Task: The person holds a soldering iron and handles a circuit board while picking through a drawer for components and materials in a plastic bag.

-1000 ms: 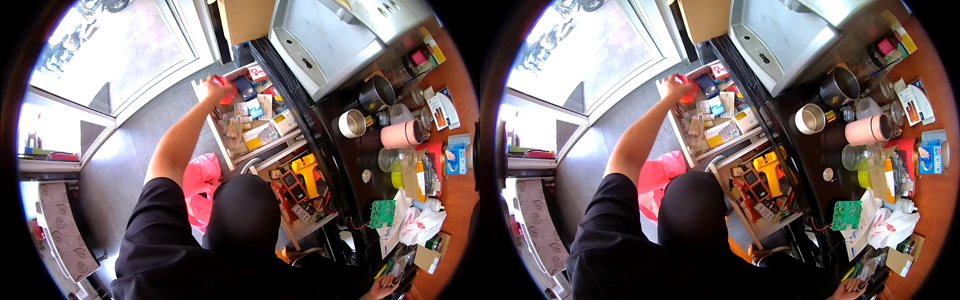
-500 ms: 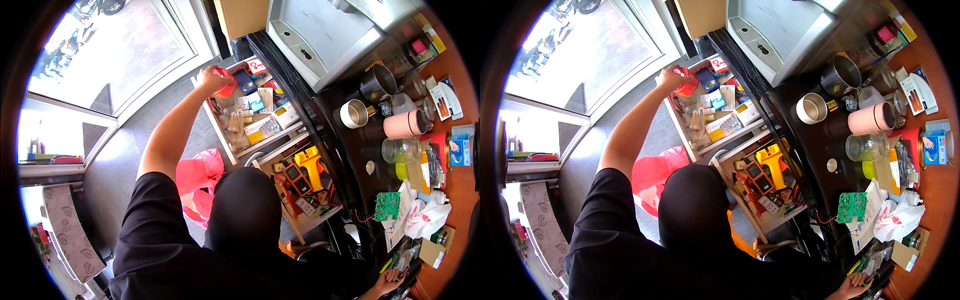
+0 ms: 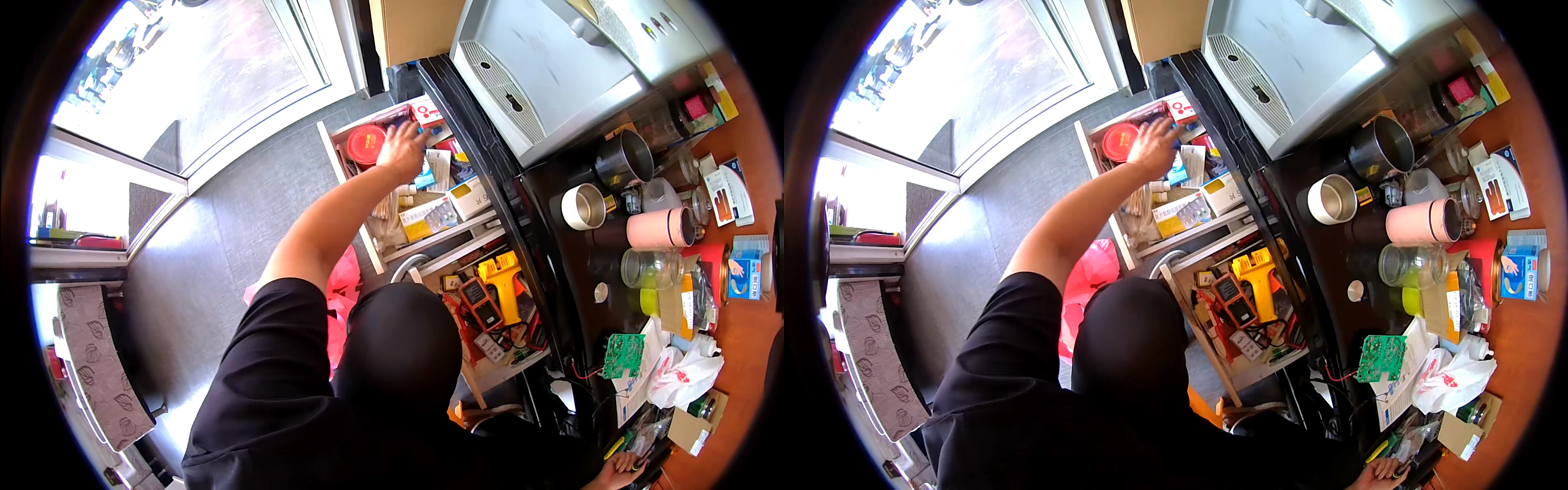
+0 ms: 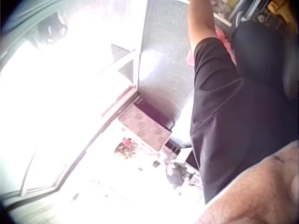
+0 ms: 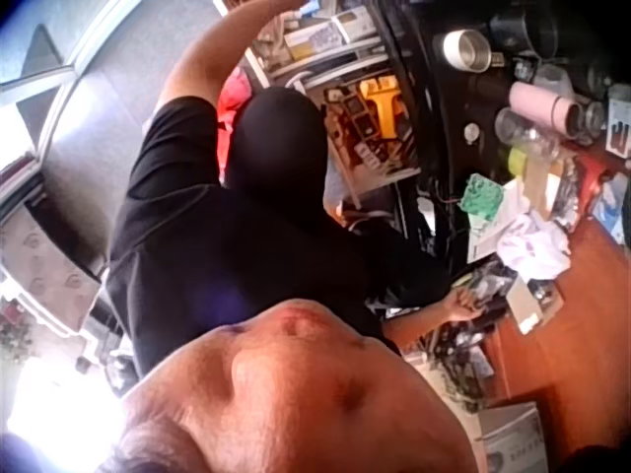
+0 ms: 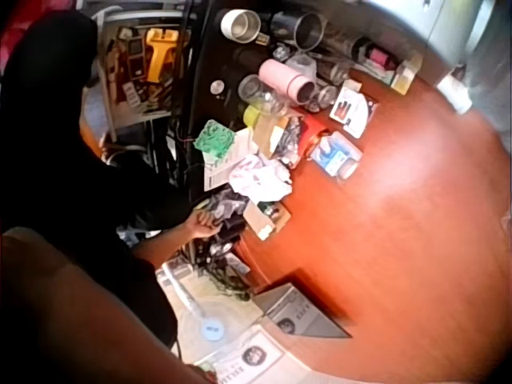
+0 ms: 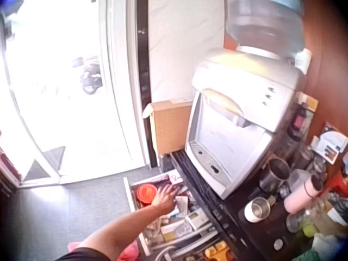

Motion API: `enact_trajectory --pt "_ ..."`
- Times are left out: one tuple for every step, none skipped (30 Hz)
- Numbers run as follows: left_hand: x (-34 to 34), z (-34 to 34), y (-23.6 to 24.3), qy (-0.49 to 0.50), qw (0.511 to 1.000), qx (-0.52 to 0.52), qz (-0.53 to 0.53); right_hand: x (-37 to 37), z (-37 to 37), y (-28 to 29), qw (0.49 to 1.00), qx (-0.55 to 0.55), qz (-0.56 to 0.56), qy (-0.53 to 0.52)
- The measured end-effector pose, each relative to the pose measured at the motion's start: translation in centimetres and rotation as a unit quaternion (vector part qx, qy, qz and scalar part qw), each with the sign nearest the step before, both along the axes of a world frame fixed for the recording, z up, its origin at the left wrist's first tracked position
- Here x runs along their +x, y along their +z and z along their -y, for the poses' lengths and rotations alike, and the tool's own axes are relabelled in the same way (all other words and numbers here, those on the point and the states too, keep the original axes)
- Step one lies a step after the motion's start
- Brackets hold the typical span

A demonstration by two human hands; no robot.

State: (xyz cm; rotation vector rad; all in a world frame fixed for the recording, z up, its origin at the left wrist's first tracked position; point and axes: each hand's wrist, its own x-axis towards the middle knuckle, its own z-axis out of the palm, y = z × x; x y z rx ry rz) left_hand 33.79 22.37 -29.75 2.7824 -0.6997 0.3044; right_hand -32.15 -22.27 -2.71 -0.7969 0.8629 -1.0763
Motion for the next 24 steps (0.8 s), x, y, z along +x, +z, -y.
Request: enact_trajectory --pt "-0.5 0.9 -0.3 -0.012 0.999 -0.018 -0.025 0.1 -0.2 0.0 1.0 0.0 0.011 -0.002" --pt "-0.9 1.4 -0.4 -0.005 0.996 0.009 -0.088 0.2 -0.2 0.0 1.0 0.001 0.023 -0.004" --pt "-1.8 2.0 -0.3 0.001 0.988 0.053 -0.142 -0.1 -0.3 0.1 0.999 0.001 0.032 -0.009" --pt "-2.3 2.3 0.0 0.008 0.986 0.064 -0.157 -0.2 -0.3 0.1 0.999 -0.004 0.033 -0.001" --pt "-2.7 2.6 0.6 0.015 0.982 0.075 -0.171 -0.3 -0.2 0.1 0.999 -0.009 0.035 0.007" --pt "-3.1 2.6 0.9 0.018 0.982 0.081 -0.172 -0.4 -0.3 0.0 0.999 -0.011 0.036 0.015" --pt "-3.4 2.3 1.1 0.02 0.981 0.086 -0.172 -0.5 -0.4 0.1 0.999 -0.011 0.031 0.012" --pt "-3.7 2.0 1.1 0.022 0.981 0.091 -0.172 -0.4 -0.5 0.2 1.0 -0.011 0.025 0.009" --pt "-4.0 1.4 0.4 0.019 0.989 0.067 -0.132 -0.2 -0.4 0.2 1.0 -0.01 0.021 0.01" --pt "-4.3 0.9 -0.9 0.017 0.995 0.043 -0.092 -0.1 -0.3 0.1 1.0 -0.01 0.02 0.013" --pt "-4.4 0.4 -1.9 0.014 0.998 0.018 -0.052 -0.1 -0.1 -0.1 1.0 -0.01 0.019 0.017" --pt "-4.5 0.3 -2.1 0.012 0.999 0.008 -0.03 -0.3 0.0 -0.1 1.0 -0.011 0.017 0.017" --pt "-4.4 0.3 -2.1 0.01 0.999 0.003 -0.043 -0.4 0.1 -0.2 1.0 -0.01 0.019 0.021" --pt "-4.1 0.3 -2.1 0.007 0.998 -0.003 -0.057 -0.6 0.2 -0.2 0.999 -0.008 0.022 0.025" --pt "-3.8 0.3 -1.9 0.005 0.998 -0.008 -0.069 -0.3 0.0 -0.1 0.999 -0.006 0.025 0.03" --pt "-3.7 0.3 -1.7 -0.006 0.998 -0.017 -0.065 0.1 -0.2 0.0 0.999 0.002 0.032 0.025" --pt "-3.6 0.2 -1.5 -0.017 0.998 -0.025 -0.061 0.6 -0.3 0.1 0.999 0.01 0.039 0.02" --pt "-3.5 0.2 -1.4 -0.028 0.997 -0.033 -0.057 1.1 -0.5 0.1 0.999 0.019 0.046 0.015" --pt "-3.4 0.4 -1.6 -0.028 0.997 -0.035 -0.063 0.9 -0.1 -0.1 0.997 0.029 0.072 0.02" --pt "-3.4 1.5 -2.2 -0.039 0.996 -0.042 -0.073 -0.6 0.1 -0.2 0.995 0.033 0.094 0.014" --pt "-3.4 2.5 -2.7 -0.052 0.994 -0.049 -0.084 -2.1 0.2 -0.3 0.993 0.037 0.115 0.007" --pt "-4.0 2.6 -2.5 -0.05 0.994 -0.046 -0.084 -2.5 0.9 -0.4 0.991 0.043 0.123 0.018" --pt "-4.6 2.2 -1.2 -0.065 0.992 -0.052 -0.096 -1.9 1.5 -0.7 0.989 0.051 0.132 0.031" --pt "-5.2 2.0 -0.7 -0.086 0.99 -0.057 -0.098 -1.4 1.4 -0.6 0.99 0.05 0.125 0.038"
